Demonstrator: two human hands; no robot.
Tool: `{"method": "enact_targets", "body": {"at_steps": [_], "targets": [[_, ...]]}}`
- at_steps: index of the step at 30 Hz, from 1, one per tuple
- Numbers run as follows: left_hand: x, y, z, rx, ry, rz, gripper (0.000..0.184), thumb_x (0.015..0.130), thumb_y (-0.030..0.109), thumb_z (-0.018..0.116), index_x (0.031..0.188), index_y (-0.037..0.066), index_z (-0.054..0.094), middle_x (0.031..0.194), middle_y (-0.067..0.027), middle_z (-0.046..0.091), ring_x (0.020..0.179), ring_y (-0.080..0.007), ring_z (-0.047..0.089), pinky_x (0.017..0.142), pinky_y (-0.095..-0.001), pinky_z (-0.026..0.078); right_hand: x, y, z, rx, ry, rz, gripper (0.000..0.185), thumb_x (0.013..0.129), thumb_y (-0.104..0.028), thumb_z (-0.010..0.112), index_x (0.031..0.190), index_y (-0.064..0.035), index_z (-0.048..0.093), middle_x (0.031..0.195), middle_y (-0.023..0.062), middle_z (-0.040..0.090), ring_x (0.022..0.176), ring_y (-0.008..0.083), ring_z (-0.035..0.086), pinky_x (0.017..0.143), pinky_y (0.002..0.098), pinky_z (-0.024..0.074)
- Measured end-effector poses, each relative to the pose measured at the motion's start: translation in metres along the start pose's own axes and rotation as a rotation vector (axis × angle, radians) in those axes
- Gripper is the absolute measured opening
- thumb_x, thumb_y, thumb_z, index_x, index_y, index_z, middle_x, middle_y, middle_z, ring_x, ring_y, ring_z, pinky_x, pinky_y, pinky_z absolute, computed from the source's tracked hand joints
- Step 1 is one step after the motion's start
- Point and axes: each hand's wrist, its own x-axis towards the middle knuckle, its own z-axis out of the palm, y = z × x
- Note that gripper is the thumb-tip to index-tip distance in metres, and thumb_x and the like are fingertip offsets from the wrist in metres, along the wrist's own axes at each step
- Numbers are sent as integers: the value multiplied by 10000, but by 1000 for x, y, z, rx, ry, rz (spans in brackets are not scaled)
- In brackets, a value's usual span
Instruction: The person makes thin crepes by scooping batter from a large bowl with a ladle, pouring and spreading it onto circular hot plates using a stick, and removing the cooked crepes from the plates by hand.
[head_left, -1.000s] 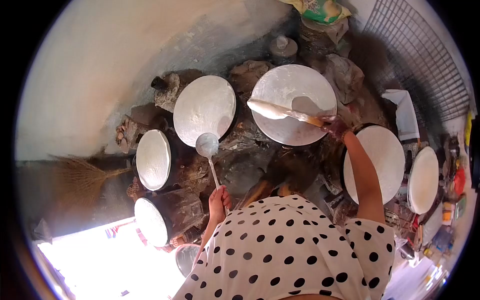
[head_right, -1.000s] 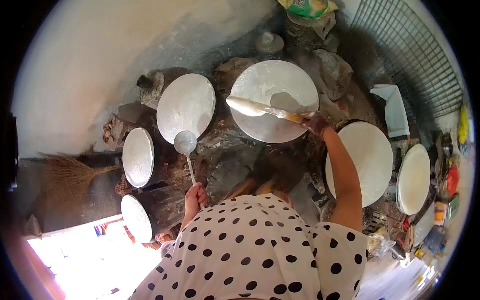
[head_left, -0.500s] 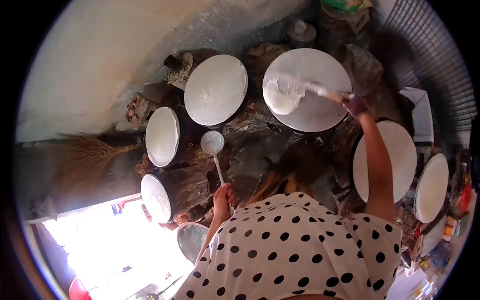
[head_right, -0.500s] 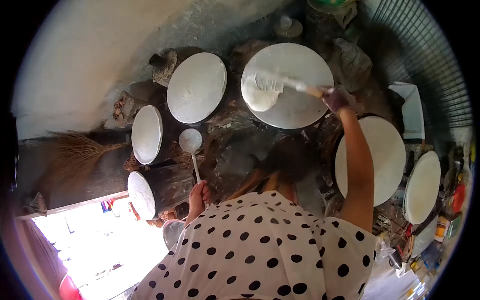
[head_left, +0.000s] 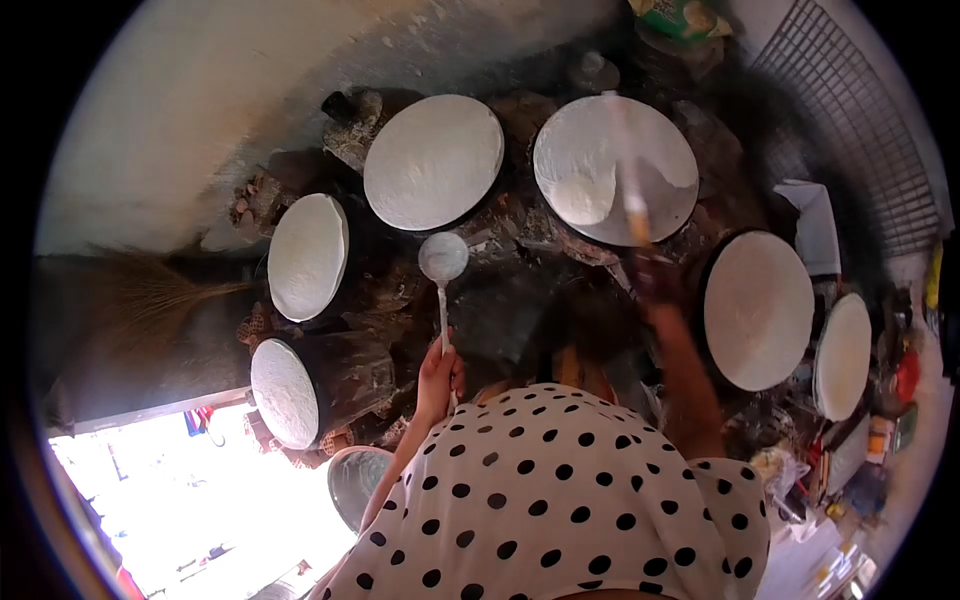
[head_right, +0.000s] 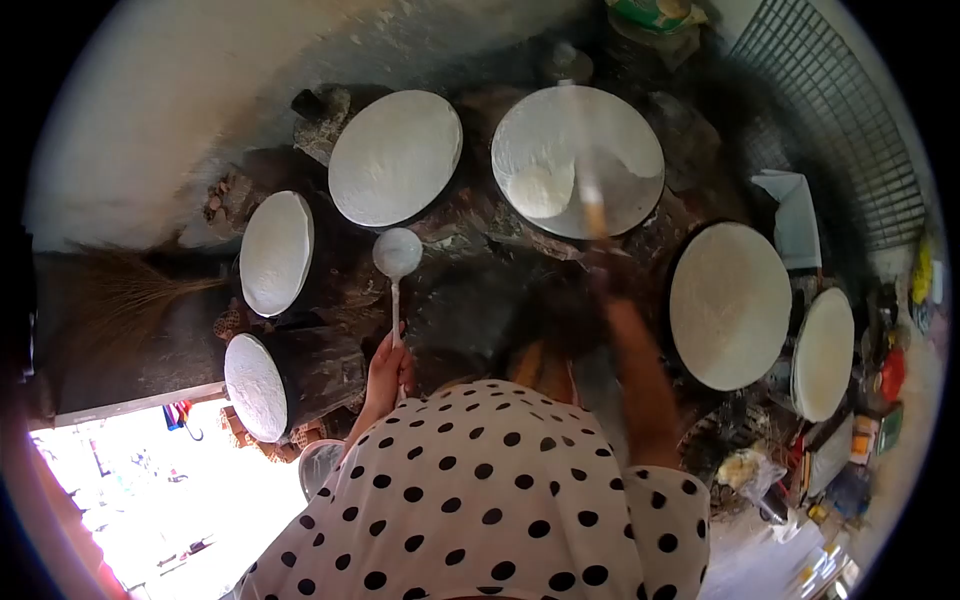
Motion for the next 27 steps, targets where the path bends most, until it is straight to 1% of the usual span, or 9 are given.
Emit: {"method": "enact_targets", "body": {"at_steps": [4, 8, 11, 12, 15, 16, 19, 25, 27], "targets": [[5, -6, -39, 12, -159, -58, 419, 995, 181, 429, 1399, 97, 355, 668, 12, 395, 456, -72, 370, 398, -228, 358, -11, -78, 146, 254, 103, 462, 298, 904, -337, 524, 942, -62, 632, 659, 61, 578, 534, 212, 537, 494, 359, 447], [-14, -1, -76, 33, -104, -77, 423, 995, 179, 429, 1401, 93, 350, 659, 9, 400, 437, -74, 357, 385, -232, 351, -28, -32, 159, 980, 254, 650, 286, 885, -340, 518, 863, -77, 628, 579, 49, 540, 399, 186, 487, 360, 325, 392], [-20, -9, -114, 11, -105, -54, 423, 995, 180, 431, 1401, 92, 352, 651, 7, 401, 435, -74, 357, 383, -232, 348, -19, -97, 154, 979, 466, 801, 303, 899, -338, 494, 893, -70, 634, 615, 99, 578, 461, 245, 556, 425, 377, 452], [-25, -6, -119, 13, -75, -62, 421, 995, 180, 431, 1400, 94, 355, 645, 8, 398, 432, -74, 354, 381, -231, 344, -1, -69, 185, 541, 415, 657, 349, 914, -351, 461, 852, -59, 642, 686, 150, 621, 599, 281, 613, 554, 391, 490], [-34, 2, -136, 41, -40, -91, 408, 998, 176, 425, 1399, 117, 376, 636, 23, 389, 432, -60, 353, 385, -215, 325, 36, -50, 248, -600, 115, 135, 369, 899, -354, 497, 773, -41, 647, 719, 184, 665, 668, 283, 673, 618, 394, 529], [-35, 1, -143, 47, -43, -91, 408, 998, 176, 425, 1399, 117, 376, 636, 23, 389, 432, -60, 353, 385, -215, 325, 33, -48, 251, -597, 119, 140, 369, 899, -354, 497, 773, -41, 647, 719, 184, 665, 668, 283, 673, 618, 394, 529], [-33, -1, -162, 45, -90, -53, 415, 994, 174, 430, 1400, 108, 374, 637, 19, 391, 425, -63, 360, 383, -217, 339, 5, -49, 235, 603, 215, 787, 269, 875, -348, 582, 746, -114, 552, 519, 66, 511, 377, 237, 500, 351, 411, 372], [-21, -1, -161, 32, -153, -19, 433, 992, 173, 422, 1412, 94, 357, 637, 18, 393, 428, -66, 366, 391, -223, 351, -58, -79, 126, 462, 442, 640, 238, 841, -301, 627, 701, -110, 611, 445, 37, 458, 312, 182, 436, 302, 340, 345], [-16, 0, -158, 37, -200, -2, 430, 993, 175, 422, 1410, 96, 358, 638, 18, 394, 429, -66, 366, 390, -225, 349, -57, -92, 109, 643, 569, 825, 238, 854, -283, 619, 712, -92, 612, 463, 41, 479, 309, 179, 431, 298, 337, 333]]}}
